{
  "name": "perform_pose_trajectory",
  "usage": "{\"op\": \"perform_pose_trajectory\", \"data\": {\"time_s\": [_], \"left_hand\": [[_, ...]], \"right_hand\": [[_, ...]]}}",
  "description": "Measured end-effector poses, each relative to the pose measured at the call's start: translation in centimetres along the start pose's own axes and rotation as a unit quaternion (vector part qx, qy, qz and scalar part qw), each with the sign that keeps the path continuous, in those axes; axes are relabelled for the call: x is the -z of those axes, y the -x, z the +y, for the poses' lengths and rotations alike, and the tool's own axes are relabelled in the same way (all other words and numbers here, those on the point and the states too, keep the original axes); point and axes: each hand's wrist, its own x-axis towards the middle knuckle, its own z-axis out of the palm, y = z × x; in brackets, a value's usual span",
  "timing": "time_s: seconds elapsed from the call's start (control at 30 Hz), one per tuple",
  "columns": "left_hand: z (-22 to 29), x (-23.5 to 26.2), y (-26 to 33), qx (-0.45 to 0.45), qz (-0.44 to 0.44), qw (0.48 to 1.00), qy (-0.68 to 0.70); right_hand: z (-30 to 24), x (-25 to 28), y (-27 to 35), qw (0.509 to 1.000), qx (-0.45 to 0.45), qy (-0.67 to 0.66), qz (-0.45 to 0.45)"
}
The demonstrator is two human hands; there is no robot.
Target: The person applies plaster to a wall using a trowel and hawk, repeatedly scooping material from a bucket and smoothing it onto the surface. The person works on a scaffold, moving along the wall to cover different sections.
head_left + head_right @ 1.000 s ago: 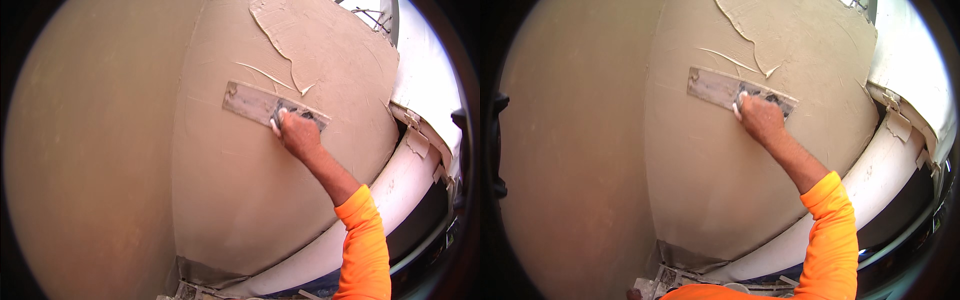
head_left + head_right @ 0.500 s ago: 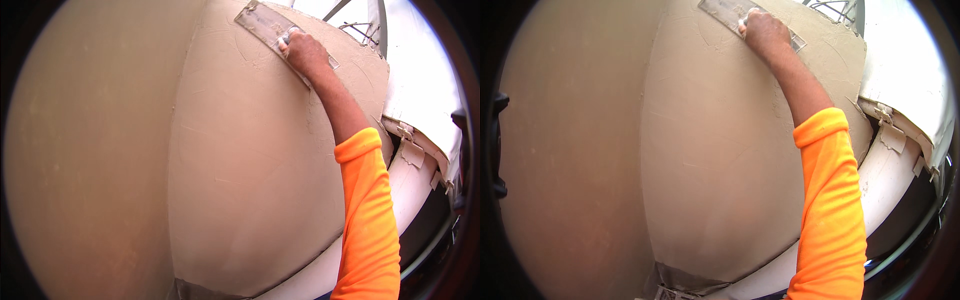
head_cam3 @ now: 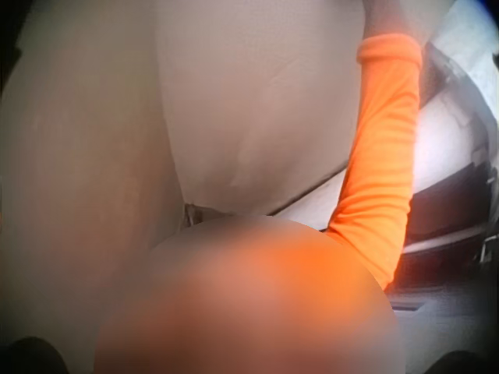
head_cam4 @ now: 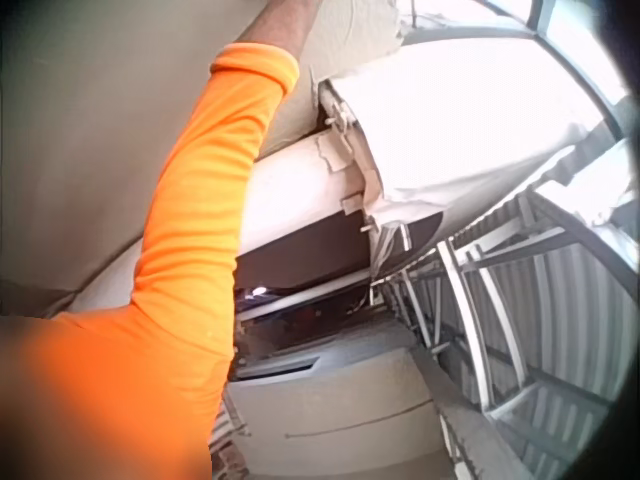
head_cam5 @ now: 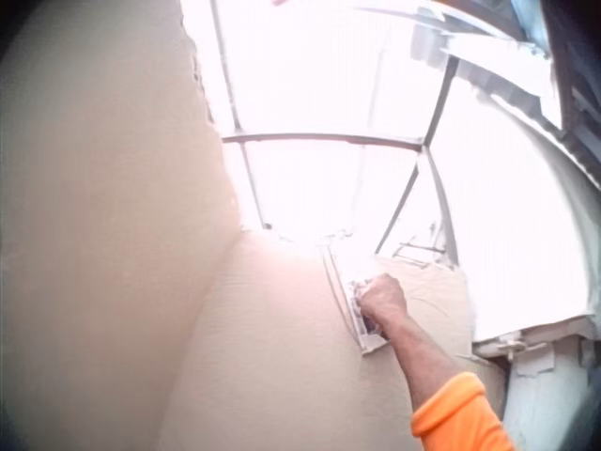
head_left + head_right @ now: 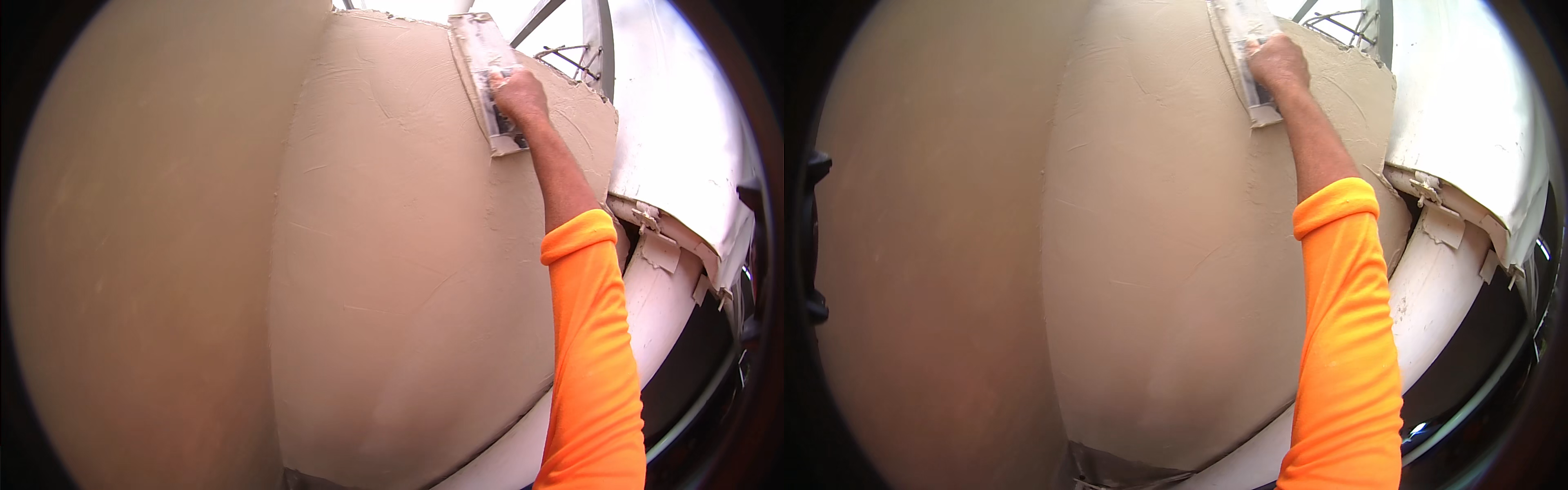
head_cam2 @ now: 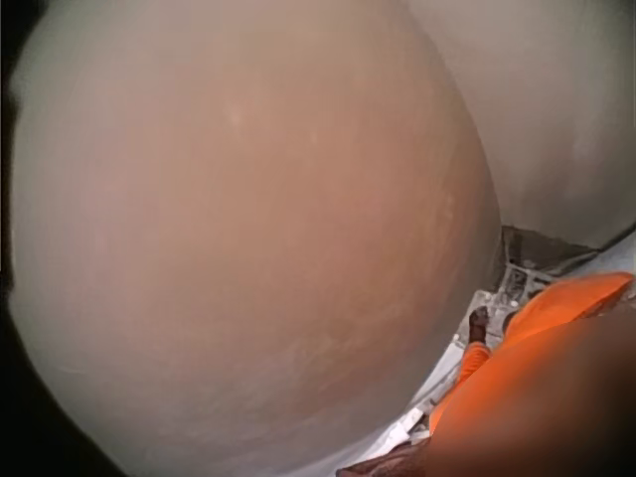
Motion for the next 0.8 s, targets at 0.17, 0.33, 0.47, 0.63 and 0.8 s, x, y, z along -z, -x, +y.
{"op": "perform_pose_trajectory", "data": {"time_s": [0.17, 0.33, 0.47, 0.63, 0.8], "left_hand": [[0.7, 0.5, -0.1, 0.001, -0.008, 1.0, -0.003], [1.4, 0.9, -0.7, 0.002, -0.017, 1.0, -0.008], [1.0, 1.0, -0.9, 0.002, -0.018, 1.0, -0.01], [-0.7, 1.1, -0.3, 0.013, -0.008, 1.0, -0.003], [-2.5, 1.7, 0.6, 0.024, 0.0, 1.0, 0.002]], "right_hand": [[7.0, 4.4, -1.3, 0.992, -0.105, -0.021, 0.063], [9.4, 2.3, 3.4, 0.982, -0.001, -0.174, 0.07], [5.9, -0.5, 5.4, 0.992, -0.044, -0.112, 0.028], [0.8, -0.7, 4.3, 0.996, 0.017, -0.081, -0.013], [-5.9, -2.4, 6.5, 0.978, 0.168, -0.083, -0.089]]}}
